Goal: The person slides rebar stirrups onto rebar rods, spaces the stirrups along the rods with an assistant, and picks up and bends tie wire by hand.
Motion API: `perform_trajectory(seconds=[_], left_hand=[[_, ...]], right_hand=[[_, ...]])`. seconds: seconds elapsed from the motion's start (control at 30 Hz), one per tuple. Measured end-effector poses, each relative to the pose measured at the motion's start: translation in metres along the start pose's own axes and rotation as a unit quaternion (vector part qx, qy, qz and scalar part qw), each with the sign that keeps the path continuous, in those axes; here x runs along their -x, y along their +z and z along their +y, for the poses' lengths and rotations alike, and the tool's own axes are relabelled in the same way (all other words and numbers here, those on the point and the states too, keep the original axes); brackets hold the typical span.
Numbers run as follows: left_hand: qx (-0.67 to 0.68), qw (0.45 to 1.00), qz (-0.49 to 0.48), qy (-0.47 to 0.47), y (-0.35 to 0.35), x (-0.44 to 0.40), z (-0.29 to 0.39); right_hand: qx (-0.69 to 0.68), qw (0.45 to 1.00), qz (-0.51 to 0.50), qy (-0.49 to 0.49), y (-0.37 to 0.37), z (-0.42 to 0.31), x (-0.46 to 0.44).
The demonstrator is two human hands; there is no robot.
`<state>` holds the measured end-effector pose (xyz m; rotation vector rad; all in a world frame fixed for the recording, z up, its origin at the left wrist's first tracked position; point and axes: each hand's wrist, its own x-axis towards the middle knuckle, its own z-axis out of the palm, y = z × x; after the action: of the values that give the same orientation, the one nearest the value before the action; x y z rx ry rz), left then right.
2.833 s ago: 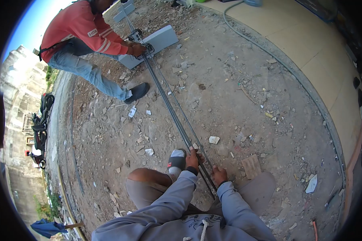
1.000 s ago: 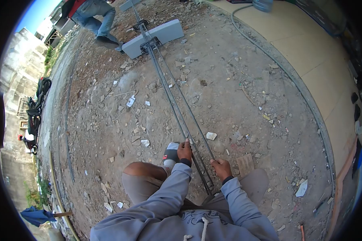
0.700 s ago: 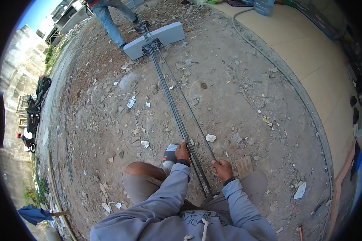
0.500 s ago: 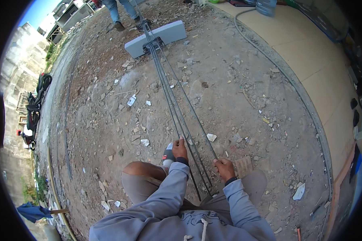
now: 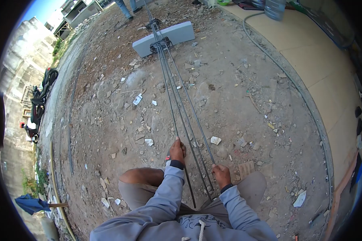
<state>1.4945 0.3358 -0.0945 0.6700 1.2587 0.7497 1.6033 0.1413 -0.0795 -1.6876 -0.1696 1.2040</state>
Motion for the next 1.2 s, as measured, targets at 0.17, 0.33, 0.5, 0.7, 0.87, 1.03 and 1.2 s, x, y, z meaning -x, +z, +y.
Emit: perform_trajectory(seconds=[0.17,0.33,0.5,0.7,0.87,1.03,1.2], left_hand=[[-0.025,0.999,0.045,0.016,0.004,-0.009,-0.009],[-0.025,0.998,0.054,0.023,-0.001,-0.016,-0.018],[-0.020,0.998,0.048,0.035,0.001,-0.021,-0.028],[-0.027,0.998,0.051,0.039,-0.001,-0.028,-0.037],[-0.023,0.998,0.053,0.030,0.001,-0.030,-0.037],[-0.020,0.998,0.050,0.028,0.004,-0.025,-0.031],[-0.010,0.998,0.051,0.036,0.004,-0.029,-0.036]], right_hand=[[-0.060,0.997,-0.019,0.033,-0.003,-0.011,0.004],[-0.077,0.994,-0.046,0.064,-0.010,-0.007,-0.002],[-0.065,0.997,-0.018,0.040,-0.006,-0.004,-0.002],[-0.042,0.999,0.015,0.030,-0.009,-0.014,0.000],[-0.035,0.999,0.018,-0.002,-0.016,-0.004,-0.010],[-0.025,0.999,0.016,0.018,-0.017,-0.011,-0.006],[-0.012,0.999,0.009,0.032,-0.016,-0.020,-0.001]])
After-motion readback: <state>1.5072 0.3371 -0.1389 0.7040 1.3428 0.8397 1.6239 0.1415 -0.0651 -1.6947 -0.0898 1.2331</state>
